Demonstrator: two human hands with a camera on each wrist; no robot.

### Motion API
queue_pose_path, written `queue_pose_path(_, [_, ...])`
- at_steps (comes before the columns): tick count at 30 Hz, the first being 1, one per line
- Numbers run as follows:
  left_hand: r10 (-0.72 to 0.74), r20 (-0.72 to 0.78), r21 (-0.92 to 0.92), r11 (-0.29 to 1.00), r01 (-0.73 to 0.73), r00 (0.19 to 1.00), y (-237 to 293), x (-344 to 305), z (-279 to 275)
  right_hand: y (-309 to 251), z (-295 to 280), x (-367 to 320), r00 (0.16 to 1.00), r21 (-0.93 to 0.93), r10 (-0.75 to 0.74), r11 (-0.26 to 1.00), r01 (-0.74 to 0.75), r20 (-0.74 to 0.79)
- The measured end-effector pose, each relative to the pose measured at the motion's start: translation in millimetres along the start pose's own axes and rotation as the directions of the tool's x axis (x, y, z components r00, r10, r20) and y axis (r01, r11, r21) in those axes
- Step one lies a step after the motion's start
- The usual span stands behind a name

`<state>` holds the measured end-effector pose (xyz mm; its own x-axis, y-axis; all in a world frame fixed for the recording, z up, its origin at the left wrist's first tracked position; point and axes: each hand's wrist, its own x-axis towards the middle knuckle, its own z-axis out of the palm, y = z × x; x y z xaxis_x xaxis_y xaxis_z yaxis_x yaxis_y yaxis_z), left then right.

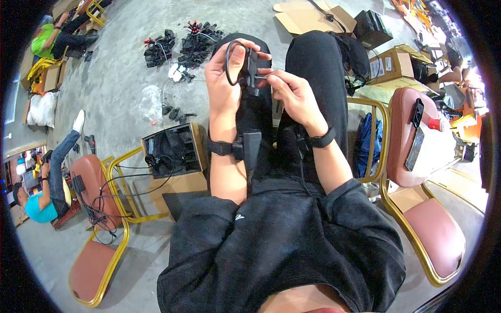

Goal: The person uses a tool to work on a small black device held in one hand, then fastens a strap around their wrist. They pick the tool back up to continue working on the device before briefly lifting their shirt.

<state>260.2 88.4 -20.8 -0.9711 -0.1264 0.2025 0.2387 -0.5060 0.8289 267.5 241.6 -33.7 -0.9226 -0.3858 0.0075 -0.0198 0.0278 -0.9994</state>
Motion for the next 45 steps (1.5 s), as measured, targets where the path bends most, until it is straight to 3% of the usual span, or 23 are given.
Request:
queue_pose_path(1, [0.000, -0.015, -0.021, 1.000, 0.000, 1.000, 0.0, -2.7, 2.9, 0.0, -1.5, -2.4, 0.998, 0.142, 0.059, 0.988, -0.059, 0.007])
queue_pose_path(5, [0.038, -0.029, -0.125, 0.991, -0.042, 0.999, 4.3, -11.4, 5.2, -20.3, -3.8, -14.9, 0.990, 0.188, 0.077, 0.977, -0.098, 0.117])
queue_pose_path(7, [0.048, -0.009, -0.174, 0.984, -0.048, 0.999, 4.0, -12.0, 1.4, -26.9, 2.7, -18.8, 0.991, 0.199, 0.077, 0.975, -0.098, 0.111])
queue_pose_path(9, [0.008, 0.005, -0.236, 0.972, -0.006, 1.000, 1.1, -11.4, 1.4, -22.4, 3.8, -19.8, 0.982, 0.182, 0.180, 0.966, -0.187, 0.054])
queue_pose_path(15, [-0.081, 0.002, -0.216, 0.973, 0.079, 0.997, -4.8, -20.4, -6.2, -21.0, -4.7, -37.3, 0.965, 0.278, 0.259, 0.924, -0.263, 0.049])
queue_pose_path(20, [-0.157, -0.006, -0.205, 0.967, 0.152, 0.988, -10.6, -16.7, -11.2, -8.2, -4.6, -27.2, 0.978, 0.345, 0.199, 0.923, -0.168, -0.057])
queue_pose_path(22, [-0.180, 0.013, -0.208, 0.962, 0.179, 0.984, -20.2, -14.3, -8.8, -3.2, -1.6, -20.2, 0.963, 0.384, 0.207, 0.914, -0.128, -0.171])
queue_pose_path(27, [-0.270, 0.005, -0.166, 0.949, 0.267, 0.963, -51.0, -8.2, -13.9, 21.7, -8.2, -7.7, 0.972, 0.458, 0.153, 0.887, -0.055, -0.179])
queue_pose_path(31, [-0.337, 0.001, -0.243, 0.913, 0.327, 0.941, -63.8, 2.1, -27.0, 33.9, -10.6, 5.4, 0.982, 0.569, 0.144, 0.821, -0.047, -0.126])
queue_pose_path(36, [-0.410, -0.056, -0.143, 0.906, 0.399, 0.910, -65.2, 3.0, -27.5, 37.6, -11.0, 1.7, 0.958, 0.489, 0.199, 0.869, -0.075, -0.206])
queue_pose_path(41, [-0.419, -0.045, -0.085, 0.906, 0.414, 0.907, -80.4, -3.2, -24.1, 32.3, -7.5, -6.8, 0.974, 0.460, 0.061, 0.887, 0.048, -0.218])
queue_pose_path(44, [-0.455, -0.171, -0.205, 0.884, 0.420, 0.874, -104.7, -10.3, -36.3, 50.4, -3.1, 4.3, 0.976, 0.550, 0.146, 0.834, -0.035, -0.160])
queue_pose_path(45, [-0.413, -0.204, -0.145, 0.910, 0.389, 0.888, -111.7, -10.3, -41.0, 60.5, -1.6, 12.6, 0.979, 0.550, 0.162, 0.832, -0.070, -0.121])
